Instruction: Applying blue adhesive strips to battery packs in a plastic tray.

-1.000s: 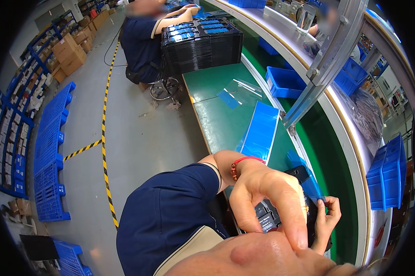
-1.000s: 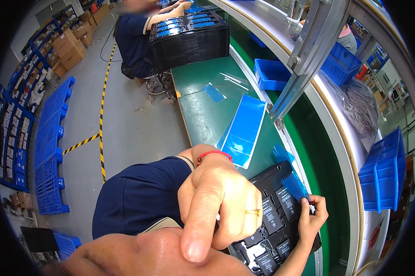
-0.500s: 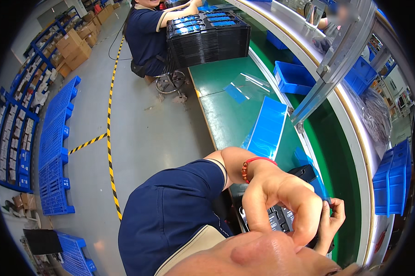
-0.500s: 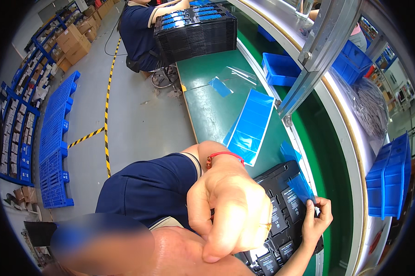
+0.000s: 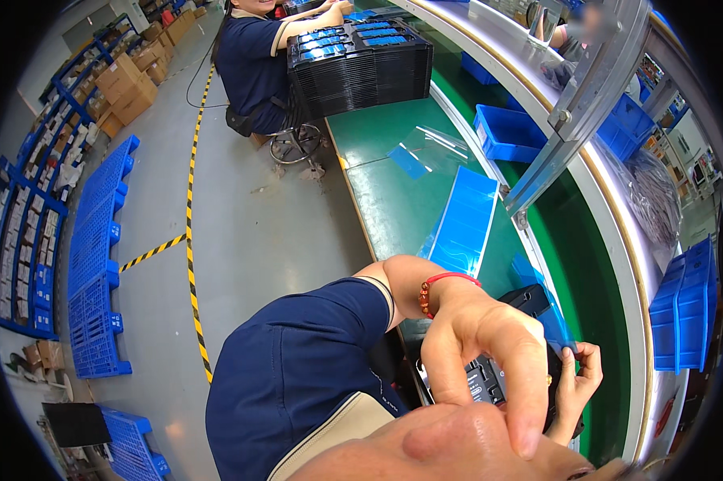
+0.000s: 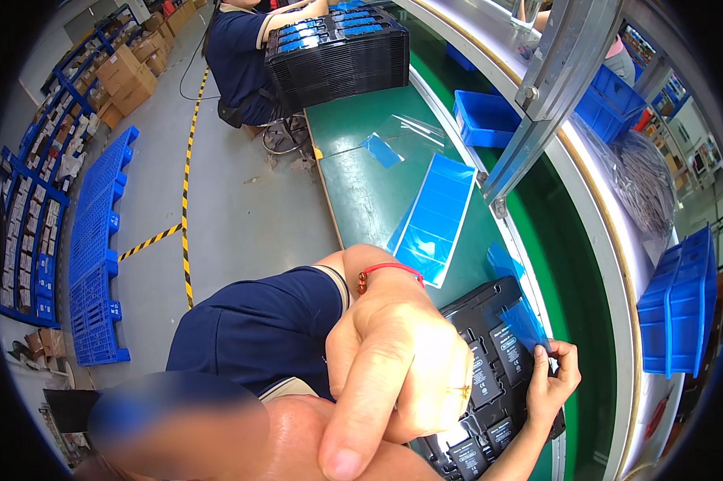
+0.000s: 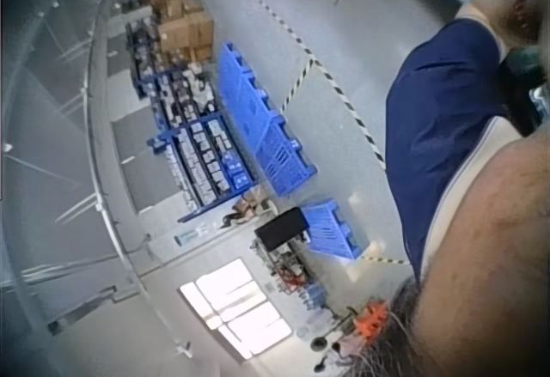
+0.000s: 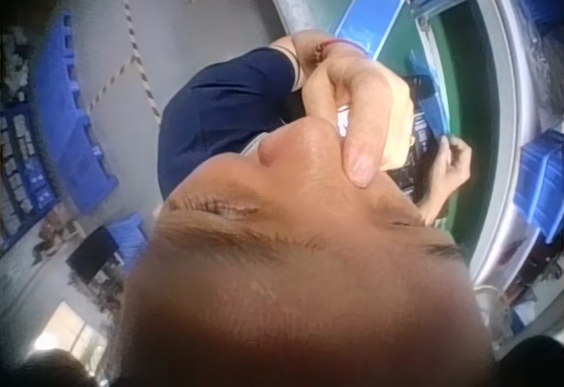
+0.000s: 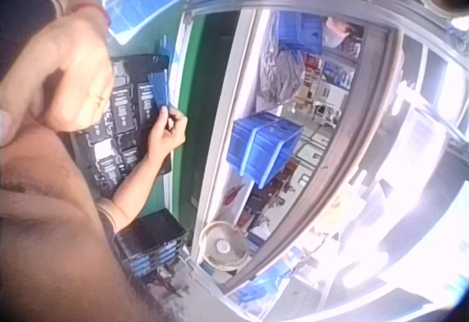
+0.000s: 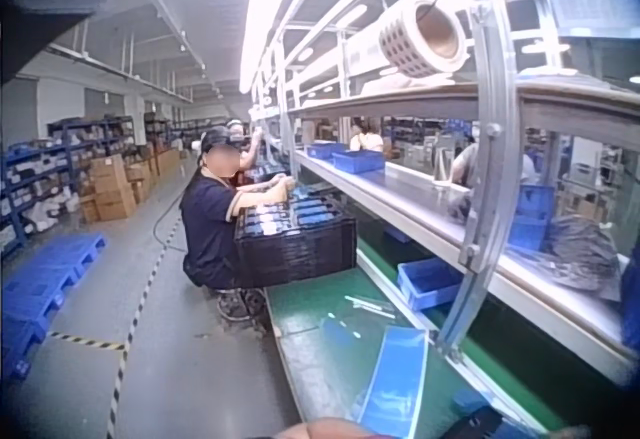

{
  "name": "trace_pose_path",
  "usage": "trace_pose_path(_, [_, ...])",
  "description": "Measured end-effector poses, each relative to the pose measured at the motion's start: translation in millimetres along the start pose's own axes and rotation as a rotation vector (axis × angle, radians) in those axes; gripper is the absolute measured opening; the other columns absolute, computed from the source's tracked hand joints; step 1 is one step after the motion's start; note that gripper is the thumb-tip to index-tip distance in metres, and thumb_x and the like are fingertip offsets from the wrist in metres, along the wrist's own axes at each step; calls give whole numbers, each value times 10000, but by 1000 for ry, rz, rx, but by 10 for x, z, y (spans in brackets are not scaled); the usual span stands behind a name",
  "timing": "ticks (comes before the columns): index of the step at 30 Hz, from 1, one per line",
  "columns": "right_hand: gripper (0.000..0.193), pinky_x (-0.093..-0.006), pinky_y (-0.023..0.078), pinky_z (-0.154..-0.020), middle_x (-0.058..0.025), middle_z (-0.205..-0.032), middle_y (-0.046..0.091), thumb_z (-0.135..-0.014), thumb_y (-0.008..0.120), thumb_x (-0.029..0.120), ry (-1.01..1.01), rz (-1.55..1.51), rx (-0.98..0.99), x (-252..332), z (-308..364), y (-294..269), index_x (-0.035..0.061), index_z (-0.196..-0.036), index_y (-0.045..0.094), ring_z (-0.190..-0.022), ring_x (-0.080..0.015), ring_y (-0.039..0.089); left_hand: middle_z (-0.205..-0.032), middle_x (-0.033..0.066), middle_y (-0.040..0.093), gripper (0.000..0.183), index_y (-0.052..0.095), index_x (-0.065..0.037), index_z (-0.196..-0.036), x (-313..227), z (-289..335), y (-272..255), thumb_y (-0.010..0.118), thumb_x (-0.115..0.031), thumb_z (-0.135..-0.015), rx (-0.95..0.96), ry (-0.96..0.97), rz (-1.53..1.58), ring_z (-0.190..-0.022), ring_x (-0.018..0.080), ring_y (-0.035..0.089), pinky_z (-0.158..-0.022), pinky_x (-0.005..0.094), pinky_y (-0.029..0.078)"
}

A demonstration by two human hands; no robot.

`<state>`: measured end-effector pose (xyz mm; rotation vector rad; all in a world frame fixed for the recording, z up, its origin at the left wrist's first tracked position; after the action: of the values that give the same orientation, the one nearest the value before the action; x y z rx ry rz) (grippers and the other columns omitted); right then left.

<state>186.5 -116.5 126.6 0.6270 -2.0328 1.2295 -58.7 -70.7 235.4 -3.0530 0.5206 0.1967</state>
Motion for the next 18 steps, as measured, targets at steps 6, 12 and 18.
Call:
trace_pose_path(6, [110,-235,433,-662,-34,-743,576,-829,656,44,0,-8,-1,-24,14,-15,-2,-808,559,-695,-98,530,-1067,175,644,369,534,63,-1123,4,-16,-4,685,-75,-816,-20,-8,-37,-723,226,646,-635,308,518])
trace_pose_path(12, [109,-237,436,-666,-37,-740,578,-829,654,48,9,4,4,-17,11,-8,-3,-807,559,-698,-99,533,-707,90,597,185,663,-36,-1017,-19,-119,0,564,-72,-865,-234,-15,28,-506,217,514,-464,327,379])
trace_pose_path(18, [113,-238,437,-667,-36,-738,577,-826,657,46,23,7,0,12,11,-6,-5,-806,558,-693,-100,531,-845,140,629,247,607,22,-1067,-87,-146,-76,621,-62,-835,-121,-18,-12,-617,237,588,-553,323,452])
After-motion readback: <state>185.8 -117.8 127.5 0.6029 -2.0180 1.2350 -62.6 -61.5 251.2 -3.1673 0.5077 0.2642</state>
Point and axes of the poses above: each hand's wrist, its own z-axis away from the middle knuckle, its own y-axis out of the palm, x = y × z, the point moved 7 cm from there along -z, towards the middle knuckle
